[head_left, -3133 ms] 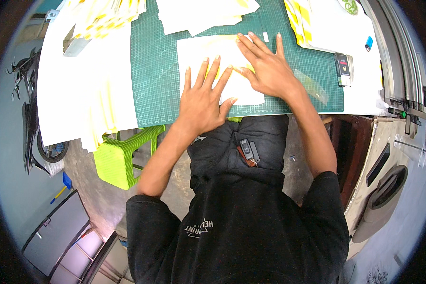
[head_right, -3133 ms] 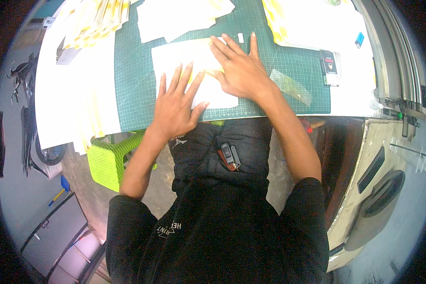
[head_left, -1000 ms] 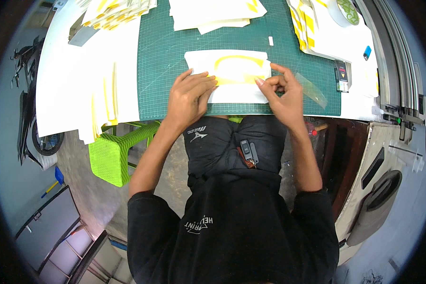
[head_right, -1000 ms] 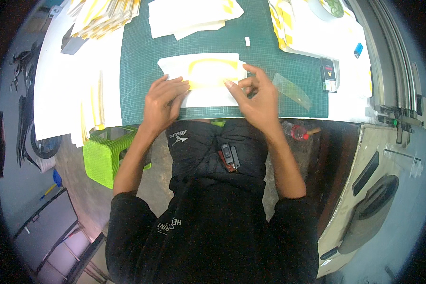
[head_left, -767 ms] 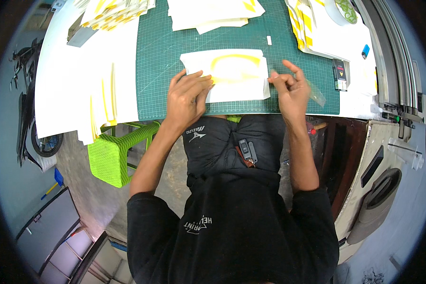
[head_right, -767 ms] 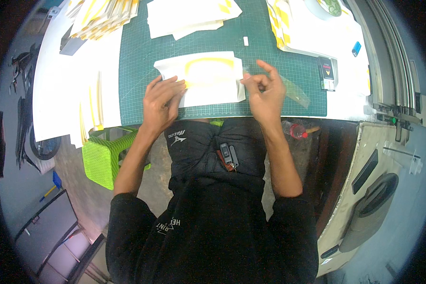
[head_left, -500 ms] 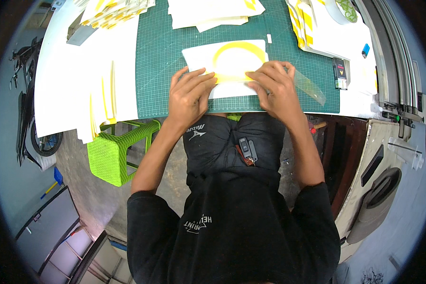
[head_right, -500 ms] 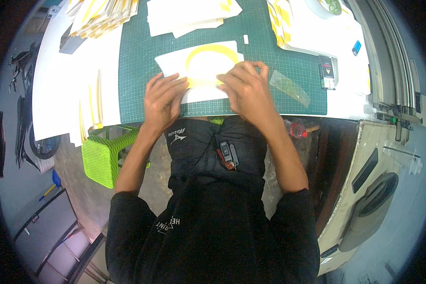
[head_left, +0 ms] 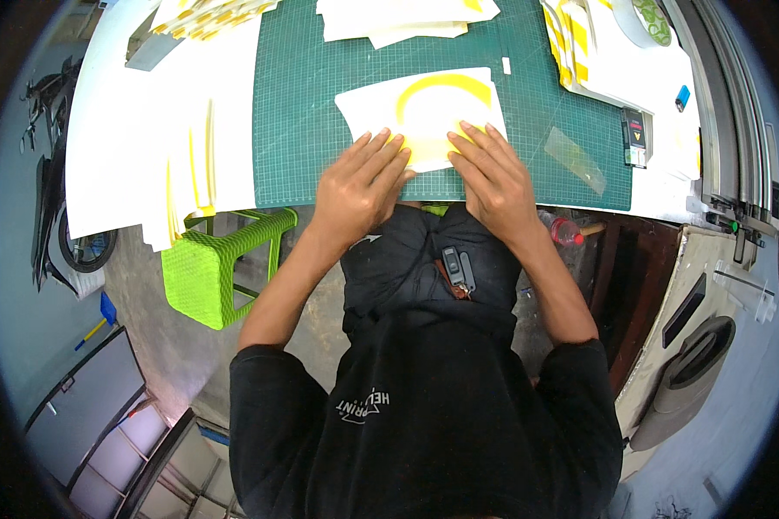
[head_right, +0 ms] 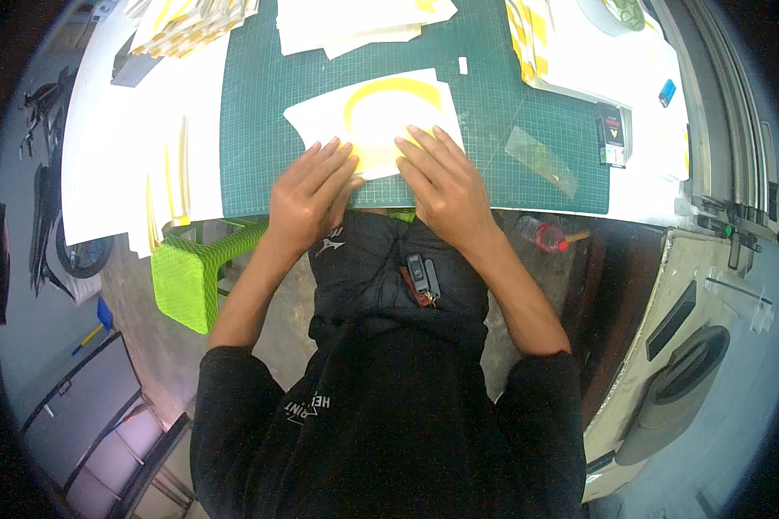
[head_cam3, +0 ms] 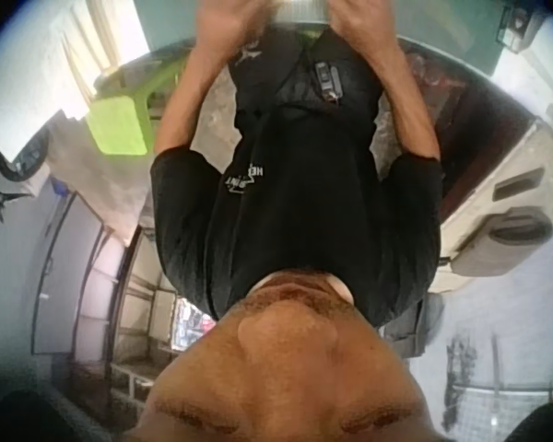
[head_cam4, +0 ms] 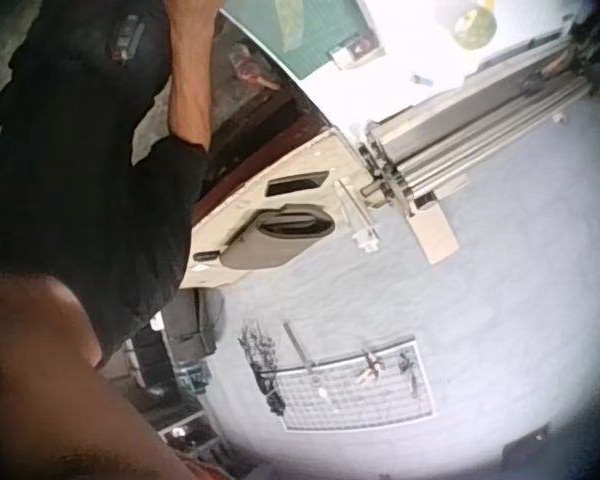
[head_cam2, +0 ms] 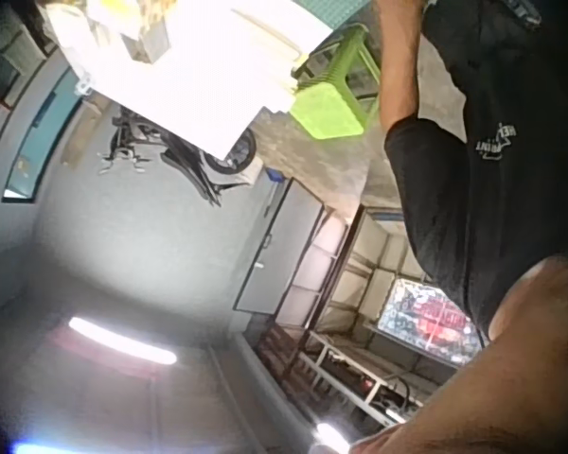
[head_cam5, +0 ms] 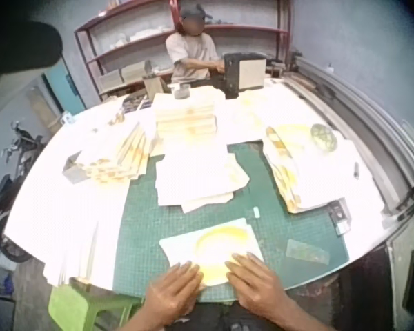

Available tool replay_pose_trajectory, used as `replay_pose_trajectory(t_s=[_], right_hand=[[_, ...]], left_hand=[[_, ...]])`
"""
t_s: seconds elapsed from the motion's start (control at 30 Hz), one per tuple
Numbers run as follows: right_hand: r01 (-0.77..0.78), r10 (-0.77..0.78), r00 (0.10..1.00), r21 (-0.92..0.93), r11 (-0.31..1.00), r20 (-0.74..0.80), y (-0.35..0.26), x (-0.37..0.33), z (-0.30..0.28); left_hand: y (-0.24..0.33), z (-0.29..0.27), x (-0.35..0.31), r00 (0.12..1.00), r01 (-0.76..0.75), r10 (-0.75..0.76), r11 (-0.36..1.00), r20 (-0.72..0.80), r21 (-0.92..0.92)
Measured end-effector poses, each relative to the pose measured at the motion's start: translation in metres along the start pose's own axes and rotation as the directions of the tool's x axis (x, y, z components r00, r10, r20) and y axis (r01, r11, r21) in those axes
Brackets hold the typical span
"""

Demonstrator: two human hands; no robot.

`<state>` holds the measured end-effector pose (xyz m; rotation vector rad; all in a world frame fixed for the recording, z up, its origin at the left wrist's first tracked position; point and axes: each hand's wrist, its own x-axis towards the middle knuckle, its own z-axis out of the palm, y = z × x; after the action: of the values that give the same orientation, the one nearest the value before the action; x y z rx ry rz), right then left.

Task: The person repeatedly folds white paper sheets with yellow printed designs in half on a green cutting mat. They smooth each fold with their hands and place the finished sheets into a growing stack on the table.

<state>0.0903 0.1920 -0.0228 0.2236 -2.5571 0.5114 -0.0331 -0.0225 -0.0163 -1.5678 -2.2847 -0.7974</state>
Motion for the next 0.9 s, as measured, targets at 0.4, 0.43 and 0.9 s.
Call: replay_pose_trajectory(t_s=[0.4, 0.43, 0.9], right_hand=[[-0.029, 0.019, 0.994, 0.093, 0.995, 0.105, 0.001, -0.013, -0.006], [-0.027, 0.018, 0.995, 0.089, 0.996, 0.103, 0.001, -0.014, -0.005], [-0.035, 0.026, 0.994, 0.089, 0.995, 0.102, 0.000, -0.014, -0.005]], left_hand=[[0.030, 0.007, -0.022, 0.986, 0.107, -0.114, 0.992, 0.123, 0.059], [0.031, 0.008, -0.023, 0.982, 0.120, -0.127, 0.991, 0.140, 0.053], [0.023, 0.008, -0.030, 0.978, 0.092, -0.096, 0.995, 0.183, 0.033]])
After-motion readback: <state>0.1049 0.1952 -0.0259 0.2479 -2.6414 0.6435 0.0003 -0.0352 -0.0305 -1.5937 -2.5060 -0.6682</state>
